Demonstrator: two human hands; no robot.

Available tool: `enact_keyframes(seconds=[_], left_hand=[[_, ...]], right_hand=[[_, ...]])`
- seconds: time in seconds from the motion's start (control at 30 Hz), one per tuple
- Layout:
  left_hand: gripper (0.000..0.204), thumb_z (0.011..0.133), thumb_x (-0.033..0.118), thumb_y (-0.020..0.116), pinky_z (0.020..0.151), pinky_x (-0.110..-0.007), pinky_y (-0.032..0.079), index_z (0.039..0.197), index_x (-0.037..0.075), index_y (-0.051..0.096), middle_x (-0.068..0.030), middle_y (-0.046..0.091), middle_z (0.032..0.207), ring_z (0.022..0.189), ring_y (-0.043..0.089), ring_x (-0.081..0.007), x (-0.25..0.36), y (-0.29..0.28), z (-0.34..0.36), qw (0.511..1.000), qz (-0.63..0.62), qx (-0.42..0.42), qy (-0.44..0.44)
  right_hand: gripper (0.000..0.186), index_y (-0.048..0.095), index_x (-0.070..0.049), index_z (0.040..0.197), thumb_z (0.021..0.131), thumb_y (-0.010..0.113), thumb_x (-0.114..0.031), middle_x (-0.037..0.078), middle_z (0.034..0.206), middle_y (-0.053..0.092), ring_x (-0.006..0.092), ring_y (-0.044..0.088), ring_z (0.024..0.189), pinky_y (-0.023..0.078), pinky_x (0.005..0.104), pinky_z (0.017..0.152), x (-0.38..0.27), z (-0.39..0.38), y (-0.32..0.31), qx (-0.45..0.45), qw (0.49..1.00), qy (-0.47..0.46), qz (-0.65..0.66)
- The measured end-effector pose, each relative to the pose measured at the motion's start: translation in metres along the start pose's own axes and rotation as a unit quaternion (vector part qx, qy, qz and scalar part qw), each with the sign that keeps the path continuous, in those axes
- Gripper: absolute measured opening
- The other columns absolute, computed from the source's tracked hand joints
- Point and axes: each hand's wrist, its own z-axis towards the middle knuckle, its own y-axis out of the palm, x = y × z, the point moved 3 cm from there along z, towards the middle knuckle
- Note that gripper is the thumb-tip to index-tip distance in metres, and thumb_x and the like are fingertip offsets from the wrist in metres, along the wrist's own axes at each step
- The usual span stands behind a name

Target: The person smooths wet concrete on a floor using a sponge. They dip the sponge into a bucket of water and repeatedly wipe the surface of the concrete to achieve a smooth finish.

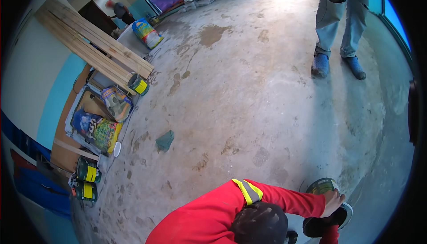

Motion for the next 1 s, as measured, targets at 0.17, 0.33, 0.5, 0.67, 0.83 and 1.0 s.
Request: enact_keyframes(seconds=[0.17,0.33,0.5,0.67,0.83,1.0], left_hand=[[0.067,0.063,0.016,0.067,0.049,-0.035,0.049,0.122,-0.006,0.044,-0.0383,0.054,0.101,0.064,0.064,-0.0316,0.022,0.007,0.011,0.999,-0.006,0.051,0.005],[0.071,0.061,0.013,0.068,0.053,-0.038,0.050,0.125,-0.006,0.042,-0.0382,0.053,0.103,0.073,0.064,-0.0324,0.018,0.034,0.019,0.989,0.068,0.093,-0.098],[0.072,0.062,0.011,0.068,0.054,-0.039,0.050,0.127,-0.005,0.041,-0.0383,0.052,0.105,0.076,0.063,-0.0334,0.005,0.009,0.013,0.999,-0.036,-0.005,-0.017],[0.072,0.063,0.012,0.068,0.054,-0.038,0.050,0.128,-0.005,0.040,-0.0388,0.052,0.106,0.076,0.063,-0.0339,0.004,0.019,0.014,0.999,-0.019,0.022,-0.031],[0.069,0.065,0.013,0.066,0.054,-0.038,0.050,0.127,-0.006,0.041,-0.0384,0.052,0.106,0.075,0.063,-0.0333,0.005,0.006,0.014,0.999,-0.026,-0.011,-0.015],[0.064,0.065,0.010,0.065,0.053,-0.039,0.049,0.125,-0.003,0.043,-0.0343,0.054,0.103,0.073,0.062,-0.0321,0.009,0.017,0.018,0.998,-0.045,0.017,-0.046]], right_hand=[[0.022,0.072,-0.009,0.094,0.087,0.052,-0.012,0.004,0.109,0.066,0.0207,0.051,0.113,0.034,0.0291,0.101,0.029,0.011,0.022,0.072,0.995,-0.048,0.048],[0.020,0.072,-0.008,0.085,0.086,0.054,-0.016,0.005,0.097,0.068,0.0184,0.055,0.106,0.033,0.0301,0.098,0.021,0.014,0.025,0.121,0.980,-0.157,0.019],[0.018,0.071,-0.009,0.084,0.085,0.055,-0.017,0.005,0.096,0.067,0.0183,0.056,0.101,0.033,0.0306,0.097,0.010,0.014,0.001,-0.018,0.997,-0.075,-0.009],[0.017,0.070,-0.009,0.085,0.086,0.055,-0.017,0.005,0.096,0.067,0.0190,0.057,0.099,0.033,0.0310,0.097,0.010,0.016,0.006,0.026,0.994,-0.102,-0.005],[0.017,0.070,-0.009,0.085,0.086,0.054,-0.017,0.005,0.096,0.066,0.0191,0.057,0.099,0.033,0.0313,0.097,0.019,0.020,0.019,0.032,0.993,-0.111,0.024],[0.017,0.069,-0.009,0.085,0.087,0.054,-0.017,0.005,0.095,0.066,0.0193,0.057,0.098,0.032,0.0315,0.097,0.023,0.022,0.027,0.039,0.991,-0.119,0.045]])
